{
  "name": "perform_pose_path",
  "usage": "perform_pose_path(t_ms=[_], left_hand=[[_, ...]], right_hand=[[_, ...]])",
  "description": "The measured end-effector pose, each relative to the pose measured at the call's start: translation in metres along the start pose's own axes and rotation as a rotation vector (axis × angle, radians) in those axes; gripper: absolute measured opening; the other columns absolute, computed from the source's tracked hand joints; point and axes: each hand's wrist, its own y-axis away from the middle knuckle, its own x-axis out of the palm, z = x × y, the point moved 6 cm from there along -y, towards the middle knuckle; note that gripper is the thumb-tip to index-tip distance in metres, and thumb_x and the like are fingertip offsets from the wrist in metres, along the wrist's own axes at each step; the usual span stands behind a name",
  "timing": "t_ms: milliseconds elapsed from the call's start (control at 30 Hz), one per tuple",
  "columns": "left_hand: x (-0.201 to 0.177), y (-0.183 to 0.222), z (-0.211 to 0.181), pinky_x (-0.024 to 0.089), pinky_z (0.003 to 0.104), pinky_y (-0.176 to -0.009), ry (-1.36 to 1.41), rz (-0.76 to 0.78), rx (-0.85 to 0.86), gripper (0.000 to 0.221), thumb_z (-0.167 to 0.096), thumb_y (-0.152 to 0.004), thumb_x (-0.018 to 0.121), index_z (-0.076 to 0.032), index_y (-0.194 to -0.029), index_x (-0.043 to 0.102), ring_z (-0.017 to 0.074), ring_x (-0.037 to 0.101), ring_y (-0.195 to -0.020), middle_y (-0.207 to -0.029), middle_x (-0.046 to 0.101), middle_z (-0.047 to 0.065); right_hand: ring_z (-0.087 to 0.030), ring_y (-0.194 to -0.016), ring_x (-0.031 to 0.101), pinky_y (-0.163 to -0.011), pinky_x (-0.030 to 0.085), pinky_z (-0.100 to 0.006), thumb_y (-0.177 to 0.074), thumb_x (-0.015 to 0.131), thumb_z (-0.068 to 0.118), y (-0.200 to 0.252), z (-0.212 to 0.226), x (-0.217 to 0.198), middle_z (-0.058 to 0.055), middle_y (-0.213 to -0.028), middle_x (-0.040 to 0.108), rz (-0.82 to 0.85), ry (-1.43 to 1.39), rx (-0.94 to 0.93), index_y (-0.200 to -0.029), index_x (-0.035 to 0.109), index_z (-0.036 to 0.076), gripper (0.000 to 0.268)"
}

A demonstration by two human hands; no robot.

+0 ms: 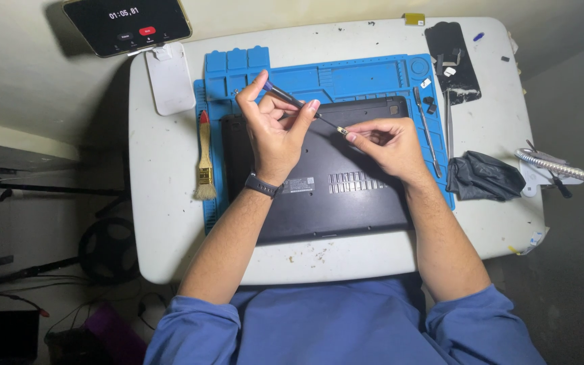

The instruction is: The person is using a screwdriver to remove the screws from the back cover of a laptop on a repair bench.

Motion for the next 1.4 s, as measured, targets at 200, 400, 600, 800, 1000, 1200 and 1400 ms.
perform_pose_path(t_ms=[200, 400, 600, 800, 1000, 1200, 1400], left_hand=[[0.0, 0.0, 0.001, 0.071, 0.028, -0.072, -0.004, 0.007, 0.006, 0.077, -0.007, -0.095, 0.081, -0.011, -0.149, 0.026, 0.0191, 0.076, -0.08, -0.087, 0.059, 0.009], [0.002, 0.0, 0.0, 0.071, 0.03, -0.072, 0.032, 0.005, -0.033, 0.077, -0.007, -0.095, 0.081, -0.012, -0.148, 0.026, 0.0198, 0.076, -0.078, -0.087, 0.058, 0.009], [-0.007, -0.004, 0.003, 0.073, 0.032, -0.072, 0.128, -0.082, -0.138, 0.076, -0.008, -0.095, 0.079, -0.012, -0.147, 0.024, 0.0193, 0.075, -0.076, -0.086, 0.054, 0.007], [-0.005, -0.002, 0.001, 0.073, 0.034, -0.073, 0.118, -0.08, -0.168, 0.076, -0.009, -0.095, 0.079, -0.013, -0.147, 0.023, 0.0196, 0.076, -0.075, -0.087, 0.053, 0.007], [-0.005, -0.001, 0.0, 0.073, 0.034, -0.073, 0.099, -0.073, -0.14, 0.076, -0.009, -0.096, 0.08, -0.013, -0.147, 0.023, 0.0199, 0.077, -0.076, -0.087, 0.054, 0.007], [-0.001, 0.001, -0.002, 0.072, 0.032, -0.074, 0.081, -0.059, -0.089, 0.077, -0.006, -0.096, 0.079, -0.014, -0.148, 0.023, 0.019, 0.076, -0.08, -0.089, 0.055, 0.008], [-0.003, -0.001, -0.002, 0.073, 0.032, -0.075, 0.081, -0.058, -0.091, 0.077, -0.006, -0.097, 0.078, -0.014, -0.149, 0.022, 0.0193, 0.076, -0.08, -0.09, 0.055, 0.008]], right_hand=[[-0.012, -0.082, 0.069, -0.073, 0.058, -0.029, -0.086, 0.087, 0.001, 0.001, 0.016, -0.001, -0.013, -0.08, 0.077, 0.0, 0.177, -0.149, -0.1, 0.08, 0.003, 0.016], [-0.03, -0.085, 0.078, -0.08, 0.06, -0.039, -0.088, 0.085, 0.001, 0.007, 0.045, 0.003, -0.014, -0.081, 0.078, -0.02, 0.348, -0.419, -0.093, 0.082, 0.005, 0.007], [-0.03, -0.084, 0.078, -0.092, 0.06, -0.045, -0.082, 0.093, 0.001, 0.017, 0.059, 0.005, -0.013, -0.086, 0.079, -0.135, 0.419, -0.666, -0.092, 0.076, 0.001, 0.019], [-0.028, -0.079, 0.077, -0.106, 0.052, -0.049, -0.083, 0.089, -0.005, 0.025, 0.065, 0.016, -0.011, -0.086, 0.08, -0.233, 0.607, -0.817, -0.09, 0.081, 0.003, 0.014], [-0.028, -0.081, 0.077, -0.113, 0.045, -0.047, -0.089, 0.086, -0.002, 0.024, 0.068, 0.014, -0.013, -0.085, 0.079, -0.224, 0.561, -0.75, -0.09, 0.081, 0.003, 0.006], [-0.027, -0.082, 0.077, -0.108, 0.051, -0.046, -0.088, 0.087, 0.001, 0.012, 0.05, 0.004, -0.009, -0.086, 0.079, -0.16, 0.434, -0.569, -0.091, 0.081, 0.005, 0.008], [-0.026, -0.081, 0.076, -0.106, 0.052, -0.046, -0.082, 0.093, 0.003, 0.011, 0.05, 0.003, -0.01, -0.085, 0.078, -0.158, 0.412, -0.52, -0.093, 0.08, 0.005, 0.017]])
